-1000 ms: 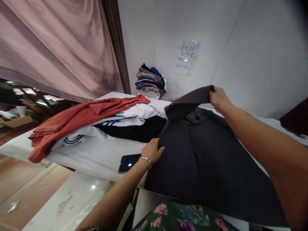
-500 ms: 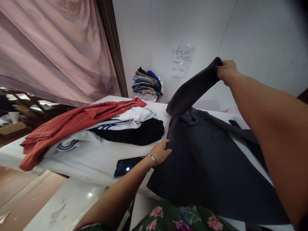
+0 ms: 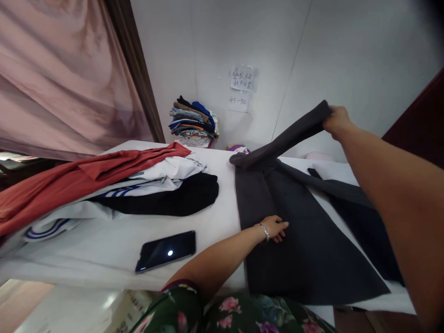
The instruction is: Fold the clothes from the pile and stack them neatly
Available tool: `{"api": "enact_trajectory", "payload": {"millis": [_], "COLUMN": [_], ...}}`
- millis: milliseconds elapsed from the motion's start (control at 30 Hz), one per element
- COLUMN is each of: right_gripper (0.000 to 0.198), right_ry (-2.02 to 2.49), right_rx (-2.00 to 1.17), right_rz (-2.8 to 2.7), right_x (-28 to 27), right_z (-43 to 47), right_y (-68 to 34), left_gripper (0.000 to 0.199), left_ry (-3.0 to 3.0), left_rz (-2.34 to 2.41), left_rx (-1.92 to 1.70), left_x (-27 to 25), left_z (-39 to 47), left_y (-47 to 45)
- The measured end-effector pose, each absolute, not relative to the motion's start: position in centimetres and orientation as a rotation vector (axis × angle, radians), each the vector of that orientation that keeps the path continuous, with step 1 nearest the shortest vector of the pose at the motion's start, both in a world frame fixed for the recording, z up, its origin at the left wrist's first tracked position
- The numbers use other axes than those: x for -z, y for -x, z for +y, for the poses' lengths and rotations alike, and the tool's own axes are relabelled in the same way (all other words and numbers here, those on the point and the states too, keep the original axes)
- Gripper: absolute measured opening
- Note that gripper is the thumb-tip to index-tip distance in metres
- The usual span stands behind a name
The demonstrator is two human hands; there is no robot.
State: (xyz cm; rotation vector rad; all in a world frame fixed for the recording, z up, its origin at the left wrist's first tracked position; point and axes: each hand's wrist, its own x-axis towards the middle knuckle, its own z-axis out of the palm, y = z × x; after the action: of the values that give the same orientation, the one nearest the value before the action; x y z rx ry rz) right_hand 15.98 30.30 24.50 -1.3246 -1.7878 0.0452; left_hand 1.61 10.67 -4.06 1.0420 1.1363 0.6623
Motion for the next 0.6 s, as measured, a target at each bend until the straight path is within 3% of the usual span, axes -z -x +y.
{"api": "enact_trajectory", "payload": {"millis": [100,200,433,600], "right_gripper": [0.026,0.022,0.018,0.02], "right_ry": [1.271,1.183,1.175,1.106], "right_rx": [-0.199,-0.296,-0.305,-0.353], "right_rz": [-1.718,-1.773,-1.969,-2.077], "right_x": [-23.6,-23.1,-19.6,-14.9], "right_z": [28.5,26.6,20.7,15.5], "right_y": [-16.6,-17.1,-18.7,-19.8], "left_gripper": [0.027,0.024,0.051,0.051], "left_ry": [-0.821,-0.693,-0.485,-0.461], "left_rz": [1.048,1.07,1.125,1.138], "left_rx": [-0.798,-0.984,-1.281,-1.402], "left_x": [3.0,1.7,0.3,0.1], "left_z": [12.0,14.9,23.7,28.4], "left_y": [1.1,5.2,11.7,12.0]}}
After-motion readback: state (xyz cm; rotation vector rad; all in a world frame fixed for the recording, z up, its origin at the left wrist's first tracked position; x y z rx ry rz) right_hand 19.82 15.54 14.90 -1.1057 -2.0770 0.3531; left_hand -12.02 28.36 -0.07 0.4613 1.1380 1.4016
